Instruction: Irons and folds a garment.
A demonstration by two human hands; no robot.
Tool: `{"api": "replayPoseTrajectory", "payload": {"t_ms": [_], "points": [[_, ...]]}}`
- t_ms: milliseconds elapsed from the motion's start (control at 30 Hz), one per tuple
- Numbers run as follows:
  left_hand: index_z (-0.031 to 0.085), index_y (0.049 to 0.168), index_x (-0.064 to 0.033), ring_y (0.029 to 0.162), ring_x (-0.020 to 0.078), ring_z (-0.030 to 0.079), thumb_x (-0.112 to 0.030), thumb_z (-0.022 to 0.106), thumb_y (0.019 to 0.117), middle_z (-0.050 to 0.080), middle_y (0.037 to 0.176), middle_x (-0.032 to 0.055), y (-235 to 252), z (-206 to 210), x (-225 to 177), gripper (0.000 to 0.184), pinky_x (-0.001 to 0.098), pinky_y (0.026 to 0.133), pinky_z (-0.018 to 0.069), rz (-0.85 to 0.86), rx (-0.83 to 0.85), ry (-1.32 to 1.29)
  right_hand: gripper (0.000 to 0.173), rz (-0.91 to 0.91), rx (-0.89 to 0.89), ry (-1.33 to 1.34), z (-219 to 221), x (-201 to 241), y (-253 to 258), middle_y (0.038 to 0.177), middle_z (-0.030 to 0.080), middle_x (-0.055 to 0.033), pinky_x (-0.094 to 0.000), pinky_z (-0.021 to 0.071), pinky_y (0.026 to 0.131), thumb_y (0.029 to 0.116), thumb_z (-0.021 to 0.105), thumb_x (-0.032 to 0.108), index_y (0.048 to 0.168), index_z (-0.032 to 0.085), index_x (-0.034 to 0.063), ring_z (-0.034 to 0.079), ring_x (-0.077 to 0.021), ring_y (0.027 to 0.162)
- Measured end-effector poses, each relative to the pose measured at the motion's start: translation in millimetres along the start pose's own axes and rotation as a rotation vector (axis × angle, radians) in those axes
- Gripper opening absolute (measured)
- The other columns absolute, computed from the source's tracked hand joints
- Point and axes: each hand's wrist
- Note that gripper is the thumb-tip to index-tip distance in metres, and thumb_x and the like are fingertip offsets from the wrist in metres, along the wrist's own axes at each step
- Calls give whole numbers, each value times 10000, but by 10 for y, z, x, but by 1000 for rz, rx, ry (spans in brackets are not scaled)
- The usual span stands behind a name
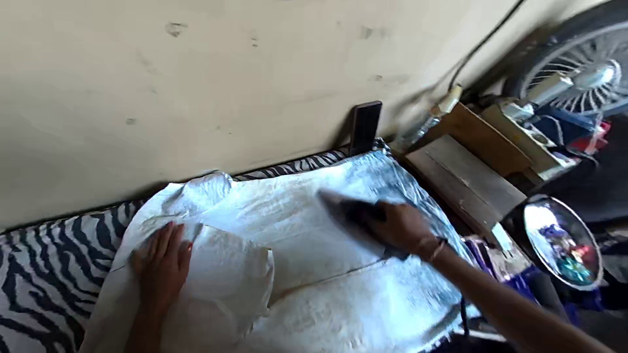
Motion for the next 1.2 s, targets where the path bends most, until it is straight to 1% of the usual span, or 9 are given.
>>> {"api": "replayPoseTrajectory", "payload": {"t_ms": [100,200,300,367,467,667,900,1067,1200], "points": [[489,1524,-148,1498,456,316,-496,296,1059,391,1616,162,312,42,323,612,817,1101,128,-46,12,0,337,-416,47,-188,264,822,-237,970,727,-272,-686,516,767,926,688,298,1152,708,50,698,-515,945],[507,1469,-6,1433,507,390,-369,409,1054,433,1552,263,398,-73,669,559,730,1115,280,-84,3,-88,326,-347,92,-191,43,1471,103,1133,695,-297,-693,496,859,986,624,243,1252,664,59,652,-527,1100],[555,1333,120,1240,550,542,-225,402,1094,581,1289,373,166,-437,797,446,668,1060,391,-334,17,-209,315,-404,-23,-228,-108,1782,641,1087,716,-252,-669,511,838,961,665,293,1210,707,105,673,-482,1064],[582,1311,95,1184,484,605,-282,378,1113,634,1217,339,-46,-731,859,472,638,1039,427,-507,163,-300,341,-548,0,-328,-105,2062,716,1081,718,-249,-668,503,847,949,674,292,1234,695,106,672,-482,1055],[631,1233,63,997,379,651,-263,496,1083,669,1082,270,-286,-887,811,384,561,922,489,-575,229,-385,374,-631,86,-355,29,2649,468,1186,689,-276,-693,485,881,982,633,265,1302,659,72,644,-502,1129],[677,1127,94,908,388,648,-271,471,1094,674,965,280,-646,-1076,714,421,579,862,483,-689,211,-363,273,-713,143,-284,307,3756,49,1201,694,-229,-645,523,856,1019,594,197,1235,684,57,653,-447,1147],[689,1096,77,953,403,657,-219,489,1085,682,985,269,-1016,-1106,691,358,582,891,478,-694,250,-272,133,-798,-46,-61,532,4223,116,1062,705,-260,-654,545,724,943,666,66,1052,707,1,681,-480,1015],[690,1119,78,987,425,678,-188,501,1071,699,1022,274,-1258,-1239,671,331,614,914,494,-738,109,-252,290,-995,141,-346,450,4149,4,1185,687,-241,-670,506,888,968,665,194,1212,685,40,640,-461,1146],[702,1113,57,961,396,705,-158,533,1046,724,1035,239,-1554,-1432,573,282,597,885,528,-692,-19,-259,226,-845,115,-226,517,4303,-90,1214,677,-257,-657,531,860,1003,598,115,1176,684,-3,646,-464,1152]]}}
Point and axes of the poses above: each hand's wrist, its own y-axis towards the middle knuckle, its own z-axis out of the palm, x = y × z
